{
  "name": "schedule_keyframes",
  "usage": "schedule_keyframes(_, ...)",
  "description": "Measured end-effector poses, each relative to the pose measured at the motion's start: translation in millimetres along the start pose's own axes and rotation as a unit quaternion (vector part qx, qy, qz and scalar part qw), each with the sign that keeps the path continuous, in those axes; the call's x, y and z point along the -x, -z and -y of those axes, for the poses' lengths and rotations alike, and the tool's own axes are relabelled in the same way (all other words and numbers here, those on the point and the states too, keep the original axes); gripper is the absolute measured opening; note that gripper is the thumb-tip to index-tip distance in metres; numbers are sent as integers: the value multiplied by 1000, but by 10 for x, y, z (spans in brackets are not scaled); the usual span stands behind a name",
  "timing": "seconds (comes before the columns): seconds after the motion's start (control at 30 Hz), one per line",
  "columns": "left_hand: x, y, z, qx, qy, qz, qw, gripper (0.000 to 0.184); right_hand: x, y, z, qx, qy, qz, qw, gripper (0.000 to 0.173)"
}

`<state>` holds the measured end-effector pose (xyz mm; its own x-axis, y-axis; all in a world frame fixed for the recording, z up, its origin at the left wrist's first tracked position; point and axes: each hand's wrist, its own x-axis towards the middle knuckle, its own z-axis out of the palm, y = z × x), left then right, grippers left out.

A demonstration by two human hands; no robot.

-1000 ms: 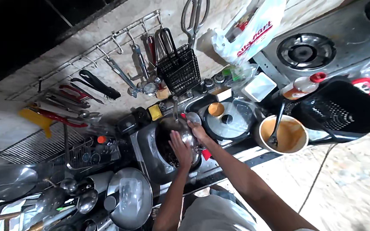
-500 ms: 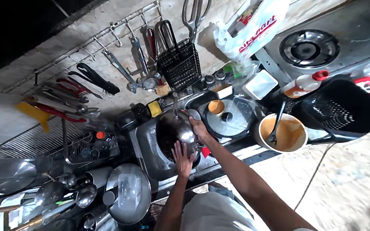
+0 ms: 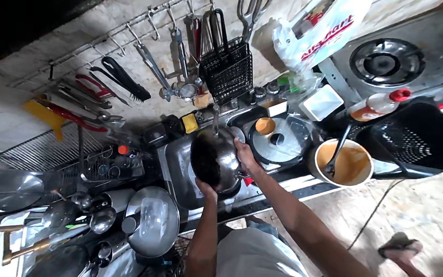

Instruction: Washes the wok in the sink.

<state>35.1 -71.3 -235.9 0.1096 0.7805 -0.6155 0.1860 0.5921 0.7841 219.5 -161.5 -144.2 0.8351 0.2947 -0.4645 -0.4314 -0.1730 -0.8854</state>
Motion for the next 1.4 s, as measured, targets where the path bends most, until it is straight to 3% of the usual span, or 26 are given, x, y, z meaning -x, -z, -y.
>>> schedule_keyframes(0.07, 359, -166, 62, -52, 5, -85, 995, 66, -10, -2, -22, -8, 0, -2, 1000, 63)
schedule_keyframes(0.2, 850, -417, 18, -69, 60, -152, 984, 71, -6, 15, -42, -16, 4, 15, 1000, 63)
schedule_keyframes(0.27, 717, -345, -3, 22, 83, -133, 987, 71, 3, 19, -57, -17, 6, 14, 1000, 64)
schedule_keyframes(0.33, 431, -185, -13, 132, 108, -55, 984, 65, -23, 39, -59, -15, 12, 13, 1000, 63)
schedule_keyframes(0.43, -22, 73, -178, 47, 117, 27, 992, 69, -46, 81, -82, -13, 12, 11, 1000, 63)
schedule_keyframes(0.57, -568, 133, -412, -151, -33, 112, 982, 55, -37, 129, -126, -52, 12, 3, 999, 59)
schedule_keyframes(0.7, -900, -106, -622, -270, -111, 150, 945, 57, 67, 204, -142, -90, 16, -7, 996, 56)
schedule_keyframes(0.87, -898, -624, -1047, -328, -236, 187, 895, 52, 276, 276, -88, -104, 17, -26, 994, 55)
schedule_keyframes(1.03, -903, -983, -1268, -331, -358, 307, 817, 50, 370, 382, -86, -131, 8, -41, 990, 55)
schedule_keyframes(1.13, -1038, -909, -1125, -320, -300, 290, 850, 53, 376, 441, -106, -161, 6, -48, 986, 53)
schedule_keyframes(1.27, -1115, -416, -691, -235, -185, 255, 920, 55, 393, 489, -140, -184, 13, -67, 981, 52)
schedule_keyframes(1.4, -505, 4, -295, -48, -15, 188, 981, 62, 437, 504, -125, -217, 20, -70, 974, 53)
